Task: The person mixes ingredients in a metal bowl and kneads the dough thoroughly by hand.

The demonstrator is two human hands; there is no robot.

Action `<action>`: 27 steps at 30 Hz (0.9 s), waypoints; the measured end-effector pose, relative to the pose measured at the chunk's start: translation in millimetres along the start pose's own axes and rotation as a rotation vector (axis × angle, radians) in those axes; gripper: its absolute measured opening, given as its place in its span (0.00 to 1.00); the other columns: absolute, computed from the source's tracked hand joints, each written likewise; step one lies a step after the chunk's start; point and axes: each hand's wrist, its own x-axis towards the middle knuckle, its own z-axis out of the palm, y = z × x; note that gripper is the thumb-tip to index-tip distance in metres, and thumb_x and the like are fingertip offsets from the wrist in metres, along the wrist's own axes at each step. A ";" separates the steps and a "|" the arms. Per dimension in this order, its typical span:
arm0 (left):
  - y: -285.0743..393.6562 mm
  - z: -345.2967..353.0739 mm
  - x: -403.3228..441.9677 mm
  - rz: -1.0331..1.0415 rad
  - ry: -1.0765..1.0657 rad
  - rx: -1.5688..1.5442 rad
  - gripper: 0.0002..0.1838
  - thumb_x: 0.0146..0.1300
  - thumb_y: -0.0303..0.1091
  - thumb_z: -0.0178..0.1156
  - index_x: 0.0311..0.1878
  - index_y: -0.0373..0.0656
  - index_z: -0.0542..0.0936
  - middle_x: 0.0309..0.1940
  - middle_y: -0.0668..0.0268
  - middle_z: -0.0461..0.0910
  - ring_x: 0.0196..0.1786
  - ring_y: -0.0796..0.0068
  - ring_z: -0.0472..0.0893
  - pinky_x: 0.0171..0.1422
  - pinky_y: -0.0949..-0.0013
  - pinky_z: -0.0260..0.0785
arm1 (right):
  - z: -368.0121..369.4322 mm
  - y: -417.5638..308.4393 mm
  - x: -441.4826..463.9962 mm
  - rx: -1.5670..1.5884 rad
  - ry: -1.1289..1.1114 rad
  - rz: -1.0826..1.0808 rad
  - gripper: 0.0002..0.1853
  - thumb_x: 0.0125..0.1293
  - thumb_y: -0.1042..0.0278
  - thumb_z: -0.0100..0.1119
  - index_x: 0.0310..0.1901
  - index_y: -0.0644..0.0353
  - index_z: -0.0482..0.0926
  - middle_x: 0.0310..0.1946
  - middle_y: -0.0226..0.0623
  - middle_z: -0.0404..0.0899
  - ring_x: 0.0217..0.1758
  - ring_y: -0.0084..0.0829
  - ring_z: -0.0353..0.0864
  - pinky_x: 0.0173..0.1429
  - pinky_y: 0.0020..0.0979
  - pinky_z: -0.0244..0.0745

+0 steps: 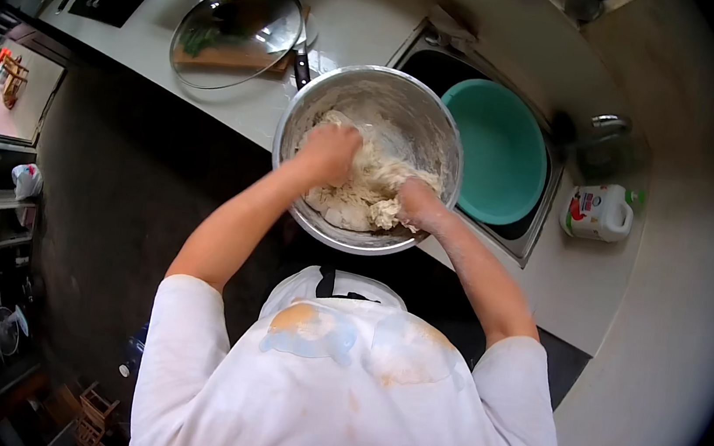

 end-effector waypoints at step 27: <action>-6.5 19.6 -28.2 -0.141 0.025 0.482 0.40 0.54 0.50 0.52 0.67 0.46 0.48 0.67 0.52 0.44 0.68 0.45 0.47 0.66 0.40 0.37 | 2.9 -8.0 24.0 0.088 0.157 -0.027 0.16 0.34 0.69 0.61 0.29 0.68 0.78 0.29 0.56 0.76 0.38 0.49 0.76 0.44 0.38 0.71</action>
